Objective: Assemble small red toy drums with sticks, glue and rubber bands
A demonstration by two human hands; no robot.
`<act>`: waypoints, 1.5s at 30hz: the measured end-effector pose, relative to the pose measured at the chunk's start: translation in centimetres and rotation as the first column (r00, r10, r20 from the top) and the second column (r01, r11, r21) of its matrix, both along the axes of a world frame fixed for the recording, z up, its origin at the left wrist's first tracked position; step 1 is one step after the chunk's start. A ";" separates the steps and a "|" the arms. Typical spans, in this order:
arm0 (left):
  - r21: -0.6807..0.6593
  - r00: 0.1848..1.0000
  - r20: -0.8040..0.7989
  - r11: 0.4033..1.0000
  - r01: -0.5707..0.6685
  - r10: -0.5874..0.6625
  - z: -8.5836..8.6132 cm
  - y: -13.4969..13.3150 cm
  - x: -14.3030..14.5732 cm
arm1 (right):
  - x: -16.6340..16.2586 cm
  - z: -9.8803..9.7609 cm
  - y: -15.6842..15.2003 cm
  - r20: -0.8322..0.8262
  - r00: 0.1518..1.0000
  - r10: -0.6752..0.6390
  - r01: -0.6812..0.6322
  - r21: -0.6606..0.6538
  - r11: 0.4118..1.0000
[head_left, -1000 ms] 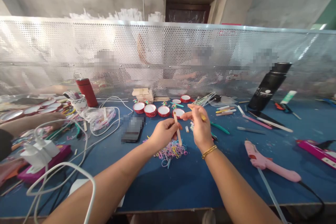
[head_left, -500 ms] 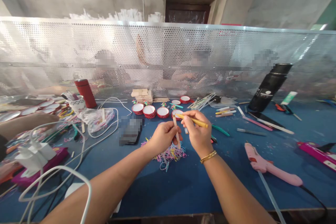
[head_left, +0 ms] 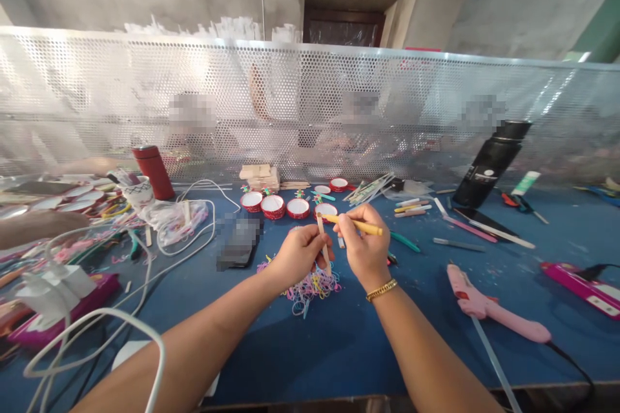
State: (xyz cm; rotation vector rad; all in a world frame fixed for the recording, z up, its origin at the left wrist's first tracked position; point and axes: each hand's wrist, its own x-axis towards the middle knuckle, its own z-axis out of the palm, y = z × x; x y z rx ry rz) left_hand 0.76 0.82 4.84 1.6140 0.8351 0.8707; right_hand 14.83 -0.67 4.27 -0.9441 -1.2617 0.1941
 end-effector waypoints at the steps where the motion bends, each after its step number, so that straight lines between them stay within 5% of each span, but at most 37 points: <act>1: 0.006 1.000 -0.001 1.000 0.002 -0.002 0.0 0.0 0.0 | 0.0 0.0 0.0 0.011 1.000 -0.004 0.004 0.001 1.000; 45: -0.020 1.000 -0.010 1.000 -0.010 0.010 0.2 0.1 -0.1 | 0.1 0.0 0.1 0.006 1.000 0.017 -0.017 -0.048 0.999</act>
